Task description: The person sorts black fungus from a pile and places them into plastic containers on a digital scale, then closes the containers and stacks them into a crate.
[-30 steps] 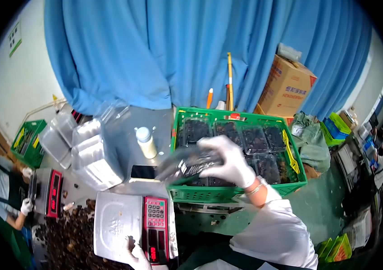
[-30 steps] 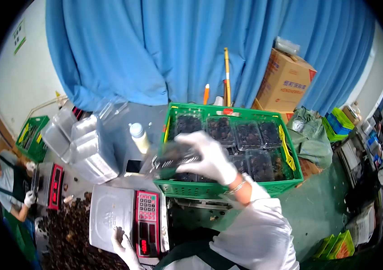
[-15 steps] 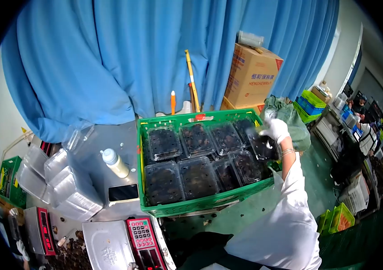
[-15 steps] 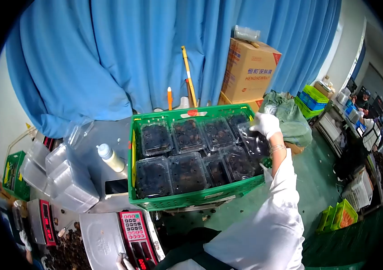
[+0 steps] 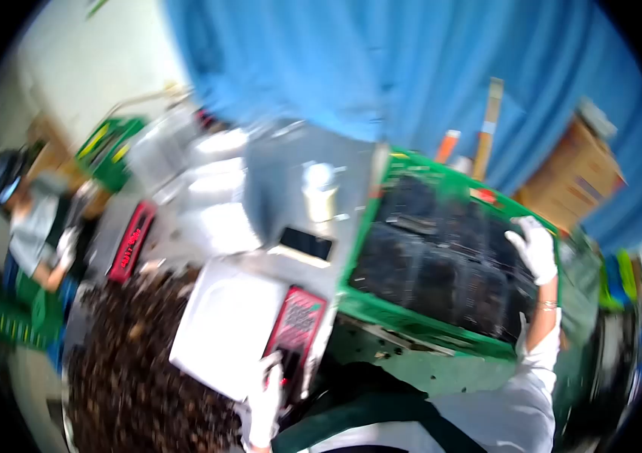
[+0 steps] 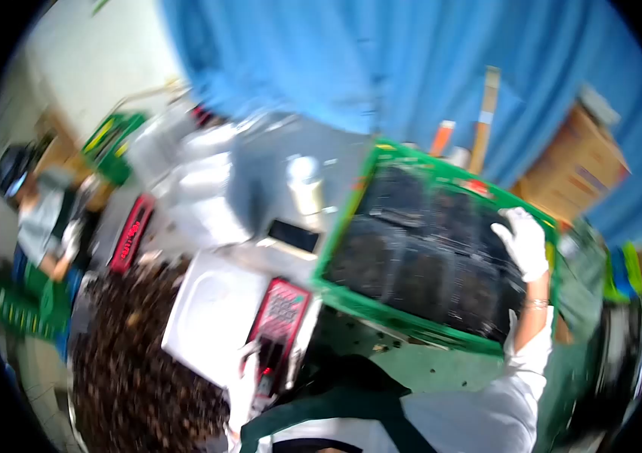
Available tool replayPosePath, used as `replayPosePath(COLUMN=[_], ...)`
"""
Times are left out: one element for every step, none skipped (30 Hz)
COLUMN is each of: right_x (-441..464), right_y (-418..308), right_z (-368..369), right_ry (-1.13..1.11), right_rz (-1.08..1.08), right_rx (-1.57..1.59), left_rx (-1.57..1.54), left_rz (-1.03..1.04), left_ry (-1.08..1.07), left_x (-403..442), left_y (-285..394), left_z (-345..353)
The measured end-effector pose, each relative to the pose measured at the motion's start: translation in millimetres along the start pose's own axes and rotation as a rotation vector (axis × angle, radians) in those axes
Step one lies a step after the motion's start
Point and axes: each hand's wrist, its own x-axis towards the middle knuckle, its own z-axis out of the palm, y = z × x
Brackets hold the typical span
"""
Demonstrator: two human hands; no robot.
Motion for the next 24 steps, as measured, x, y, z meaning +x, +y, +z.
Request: replayPosePath(right_x=[32, 60, 85, 105, 122, 137, 153, 172, 185, 199, 209, 220, 227, 223, 236, 240, 241, 244, 242, 242, 243, 266, 282, 279], right_y=[-38, -83, -131, -177, -217, -253, -292, -330, -366, -397, -422, -442, -457, -467, -470, -470, -470, -470, -471, -471, -474, -468, -462, -459], right_z=[3, 4, 5, 12, 21, 38, 59, 77, 96, 115, 125, 159, 177, 181, 206, 203, 196, 189, 180, 176, 173, 190, 206, 194], right_ry=[0.059, 0.038, 0.013, -0.014, -0.041, 0.004, 0.047, 0.030, 0.080, 0.200, 0.122, 0.155, -0.117, -0.078, 0.024, 0.025, 0.002, -0.067, -0.090, -0.079, -0.063, -0.076, -0.095, -0.102], right_rz=[-0.167, -0.288, -0.403, -0.514, -0.626, -0.722, -0.828, -0.862, -0.843, -0.884, -0.885, -0.944, -0.959, -0.893, -0.921, -0.938, -0.895, -0.827, -0.787, -0.774, -0.761, -0.762, -0.756, -0.636], right_rx=[0.096, 0.254, 0.400, 0.497, 0.588, 0.637, 0.698, 0.695, 0.668, 0.569, 0.379, 0.394, 0.307, 0.288, 0.354, 0.372, 0.405, 0.402, 0.411, 0.399, 0.389, 0.516, 0.642, 0.788], left_rx=[0.049, 0.080, 0.104, 0.116, 0.125, 0.210, 0.185, 0.238, 0.290, 0.304, 0.327, 0.324, 0.316, 0.324, 0.277, 0.226, 0.170, 0.143, 0.118, 0.084, 0.077, 0.068, 0.062, 0.031], left_rz=[0.047, 0.103, 0.161, 0.164, 0.169, 0.174, 0.168, 0.134, 0.086, 0.023, -0.040, -0.108, -0.156, -0.196, -0.273, -0.342, -0.414, -0.441, -0.465, -0.515, -0.516, -0.530, -0.546, -0.530], left_ry=[-0.023, -0.016, -0.021, -0.013, -0.004, -0.006, 0.022, 0.029, 0.045, 0.077, 0.133, 0.211, 0.279, 0.346, 0.438, 0.521, 0.577, 0.648, 0.713, 0.731, 0.753, 0.750, 0.743, 0.760], left_x=[-3, -5, -8, -15, -22, -30, -39, -50, -63, -78, -93, -110, -126, -142, -158, -173, -187, -199, -210, -218, -224, -229, -235, -240], left_y=[-9, 0, 7, 7, 6, 8, 6, 6, 5, -3, -8, -11, -15, -18, -21, -24, -29, -35, -40, -43, -43, -42, -41, -45], left_z=[-1, -2, -2, -2, 0, -1, 1, -2, -6, -9, -12, -16, -20, -24, -27, -27, -27, -25, -25, -25, -27, -31, -35, -38])
